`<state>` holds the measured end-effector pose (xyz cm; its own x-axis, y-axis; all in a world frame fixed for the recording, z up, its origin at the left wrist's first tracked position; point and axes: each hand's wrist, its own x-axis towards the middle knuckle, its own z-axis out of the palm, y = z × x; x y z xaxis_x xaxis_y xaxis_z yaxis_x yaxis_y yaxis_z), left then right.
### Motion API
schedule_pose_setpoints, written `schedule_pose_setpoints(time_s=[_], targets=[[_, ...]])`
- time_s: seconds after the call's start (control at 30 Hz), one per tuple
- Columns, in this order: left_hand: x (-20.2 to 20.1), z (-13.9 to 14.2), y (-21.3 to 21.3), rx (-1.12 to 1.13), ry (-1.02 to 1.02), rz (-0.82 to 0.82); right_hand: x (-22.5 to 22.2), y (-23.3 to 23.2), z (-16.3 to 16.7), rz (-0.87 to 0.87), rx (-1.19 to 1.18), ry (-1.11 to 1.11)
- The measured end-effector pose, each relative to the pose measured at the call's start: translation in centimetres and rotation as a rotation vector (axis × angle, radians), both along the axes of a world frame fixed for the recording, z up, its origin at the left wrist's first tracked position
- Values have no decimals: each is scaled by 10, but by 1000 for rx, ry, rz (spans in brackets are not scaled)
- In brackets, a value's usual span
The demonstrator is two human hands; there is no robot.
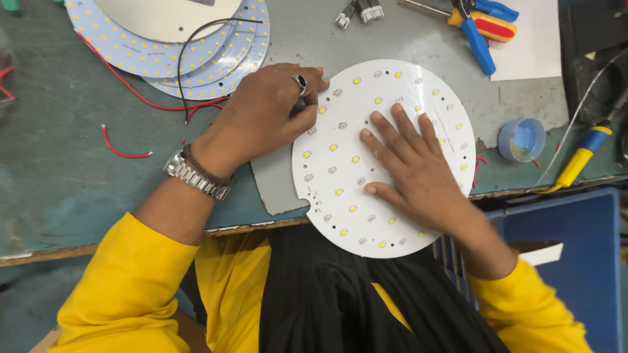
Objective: The person solders wires onto round LED light boards at a workbench. They hold a soldering iron in one hand and solder wire in the other, apply solder to connection points on the board, use pliers to trim or position wires, and work through multiple boards one at a time.
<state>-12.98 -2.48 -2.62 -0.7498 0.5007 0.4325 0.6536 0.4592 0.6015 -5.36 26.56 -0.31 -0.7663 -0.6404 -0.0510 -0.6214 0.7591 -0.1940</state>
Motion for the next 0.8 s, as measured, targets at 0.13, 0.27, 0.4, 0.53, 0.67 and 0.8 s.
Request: schedule_pose_setpoints(time_s=[0.13,0.27,0.4,0.53,0.67,0.8], targets=[[-1,15,12,-4,53,44,8,-12,-7,-71,-48,40],[-19,23,47,13,53,114,15,-20,-7,-92,-91,25],[-41,21,78,0,-62,103,13,-21,-5,-99,-137,-5],[-42,13,72,54,-119,93,7,-19,-3,-110,-180,-21],[-45,8,61,17,-138,70,3,-21,-5,-110,-189,-26],[-45,11,60,4,-159,44,4,-5,-6,-82,-215,-103]])
